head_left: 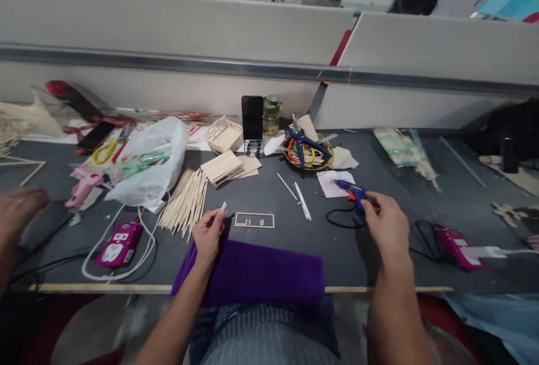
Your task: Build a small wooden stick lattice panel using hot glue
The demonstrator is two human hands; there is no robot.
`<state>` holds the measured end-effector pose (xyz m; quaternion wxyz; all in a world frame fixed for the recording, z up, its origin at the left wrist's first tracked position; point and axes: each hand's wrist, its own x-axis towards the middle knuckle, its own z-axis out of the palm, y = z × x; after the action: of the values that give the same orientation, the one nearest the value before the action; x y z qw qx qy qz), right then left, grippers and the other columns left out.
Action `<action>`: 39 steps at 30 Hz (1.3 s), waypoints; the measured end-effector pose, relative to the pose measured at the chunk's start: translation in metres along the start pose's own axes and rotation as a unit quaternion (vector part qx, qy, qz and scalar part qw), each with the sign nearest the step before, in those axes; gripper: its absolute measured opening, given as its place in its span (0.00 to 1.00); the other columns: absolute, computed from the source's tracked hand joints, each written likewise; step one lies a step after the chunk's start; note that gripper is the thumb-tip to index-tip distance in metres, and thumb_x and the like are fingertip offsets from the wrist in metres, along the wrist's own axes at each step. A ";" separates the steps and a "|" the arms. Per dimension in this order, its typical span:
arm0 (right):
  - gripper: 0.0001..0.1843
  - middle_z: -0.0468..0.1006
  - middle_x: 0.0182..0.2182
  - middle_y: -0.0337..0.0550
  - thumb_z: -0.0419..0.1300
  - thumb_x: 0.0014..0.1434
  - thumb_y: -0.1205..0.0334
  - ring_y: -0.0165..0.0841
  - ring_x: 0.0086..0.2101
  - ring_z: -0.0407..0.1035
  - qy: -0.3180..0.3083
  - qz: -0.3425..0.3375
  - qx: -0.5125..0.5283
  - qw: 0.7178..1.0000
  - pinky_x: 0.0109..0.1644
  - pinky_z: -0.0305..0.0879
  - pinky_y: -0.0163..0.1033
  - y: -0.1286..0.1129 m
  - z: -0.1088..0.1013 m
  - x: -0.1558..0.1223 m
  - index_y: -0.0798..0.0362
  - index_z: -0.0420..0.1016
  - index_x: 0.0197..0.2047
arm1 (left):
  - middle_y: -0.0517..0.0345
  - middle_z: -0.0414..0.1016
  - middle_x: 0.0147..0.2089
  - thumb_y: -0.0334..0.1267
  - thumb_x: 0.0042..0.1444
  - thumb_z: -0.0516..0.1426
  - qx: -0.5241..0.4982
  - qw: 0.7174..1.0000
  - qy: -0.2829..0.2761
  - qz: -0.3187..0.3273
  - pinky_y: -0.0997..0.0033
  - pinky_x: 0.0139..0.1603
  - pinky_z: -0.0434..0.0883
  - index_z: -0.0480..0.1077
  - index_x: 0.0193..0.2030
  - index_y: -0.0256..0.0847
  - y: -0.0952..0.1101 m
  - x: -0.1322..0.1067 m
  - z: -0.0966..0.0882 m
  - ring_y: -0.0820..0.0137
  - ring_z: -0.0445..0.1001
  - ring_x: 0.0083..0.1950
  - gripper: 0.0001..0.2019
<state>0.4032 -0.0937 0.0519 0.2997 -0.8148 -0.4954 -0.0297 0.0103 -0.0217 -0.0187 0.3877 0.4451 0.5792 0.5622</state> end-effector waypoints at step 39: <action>0.35 0.73 0.51 0.51 0.57 0.47 0.60 0.41 0.45 0.71 -0.293 -0.162 0.189 0.923 0.50 0.68 0.45 -0.134 0.054 0.043 0.52 0.61 0.60 | 0.61 0.71 0.26 0.46 0.52 0.64 -0.086 0.992 -0.082 -0.036 0.77 0.24 0.62 0.78 0.30 0.39 0.050 0.026 0.032 0.78 0.64 0.23 0.12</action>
<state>0.3012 0.0127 0.0839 0.2811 -0.6240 -0.6826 0.2565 0.0366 0.0117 0.0301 0.4908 0.4330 0.5106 0.5576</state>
